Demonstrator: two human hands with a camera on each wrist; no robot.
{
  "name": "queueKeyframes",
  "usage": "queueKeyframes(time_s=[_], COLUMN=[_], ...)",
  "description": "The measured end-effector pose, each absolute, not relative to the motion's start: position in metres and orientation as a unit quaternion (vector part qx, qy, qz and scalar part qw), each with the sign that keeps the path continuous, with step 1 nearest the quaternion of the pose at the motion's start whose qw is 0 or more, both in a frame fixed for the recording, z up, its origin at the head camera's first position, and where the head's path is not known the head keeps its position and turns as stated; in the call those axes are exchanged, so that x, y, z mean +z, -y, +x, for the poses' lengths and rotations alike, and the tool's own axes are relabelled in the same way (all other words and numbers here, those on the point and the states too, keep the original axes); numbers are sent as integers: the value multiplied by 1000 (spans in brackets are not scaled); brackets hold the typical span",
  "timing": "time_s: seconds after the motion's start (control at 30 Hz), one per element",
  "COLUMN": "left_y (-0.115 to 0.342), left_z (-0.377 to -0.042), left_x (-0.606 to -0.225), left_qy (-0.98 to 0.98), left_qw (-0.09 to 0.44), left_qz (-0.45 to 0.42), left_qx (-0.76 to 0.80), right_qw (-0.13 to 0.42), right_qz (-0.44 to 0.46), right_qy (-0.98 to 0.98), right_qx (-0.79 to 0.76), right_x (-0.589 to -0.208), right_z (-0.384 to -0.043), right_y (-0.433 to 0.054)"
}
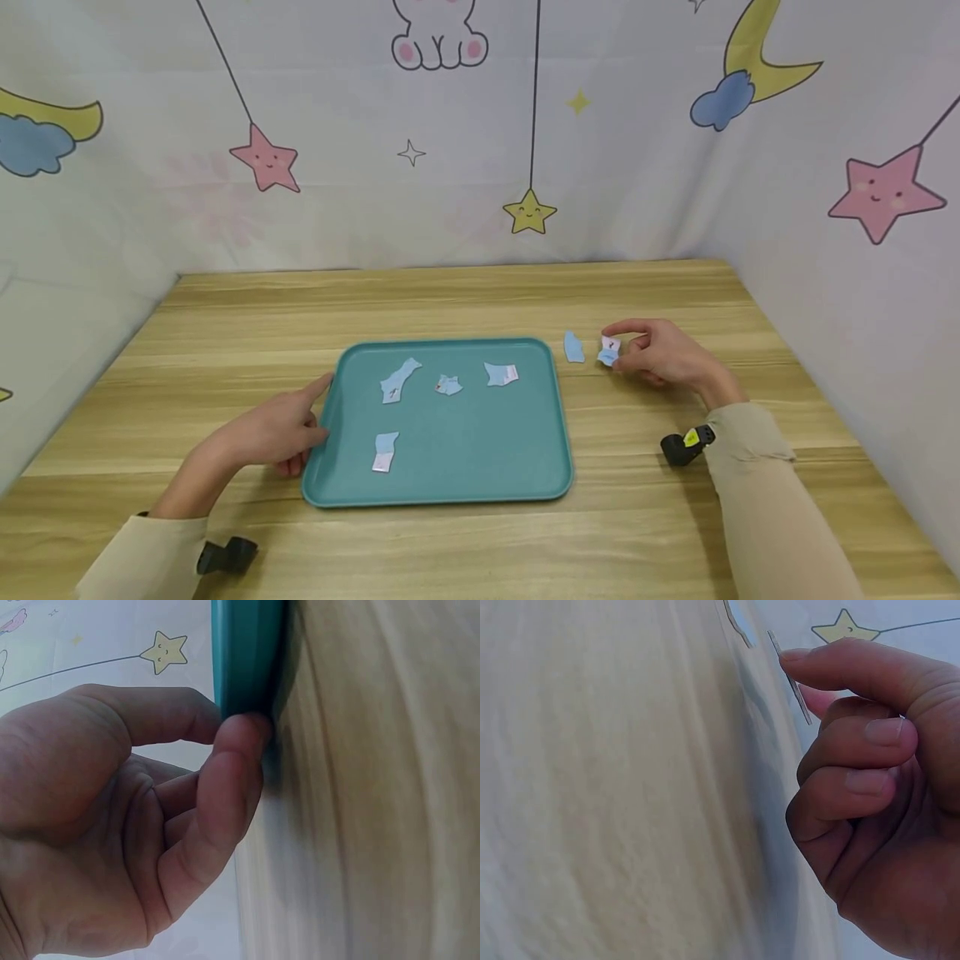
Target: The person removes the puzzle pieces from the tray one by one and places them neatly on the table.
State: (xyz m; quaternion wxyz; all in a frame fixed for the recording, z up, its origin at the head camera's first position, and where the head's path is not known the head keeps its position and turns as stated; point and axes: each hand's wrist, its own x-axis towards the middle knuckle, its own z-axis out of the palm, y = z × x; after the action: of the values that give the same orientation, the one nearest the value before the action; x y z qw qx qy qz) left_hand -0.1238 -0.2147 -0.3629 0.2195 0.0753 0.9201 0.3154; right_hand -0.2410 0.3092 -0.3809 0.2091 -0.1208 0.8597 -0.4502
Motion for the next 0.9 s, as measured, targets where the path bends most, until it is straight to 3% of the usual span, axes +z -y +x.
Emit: queueKeyframes(time_s=[0.9], left_y=[215], left_z=[-123], left_x=[-363], left_qy=[-920], left_qw=[219], left_qz=[72], left_qx=[318], right_qw=[222], right_qz=[-125], right_qy=[-873], right_qx=[-417], right_x=[-382], right_z=[-256], right_y=[-311])
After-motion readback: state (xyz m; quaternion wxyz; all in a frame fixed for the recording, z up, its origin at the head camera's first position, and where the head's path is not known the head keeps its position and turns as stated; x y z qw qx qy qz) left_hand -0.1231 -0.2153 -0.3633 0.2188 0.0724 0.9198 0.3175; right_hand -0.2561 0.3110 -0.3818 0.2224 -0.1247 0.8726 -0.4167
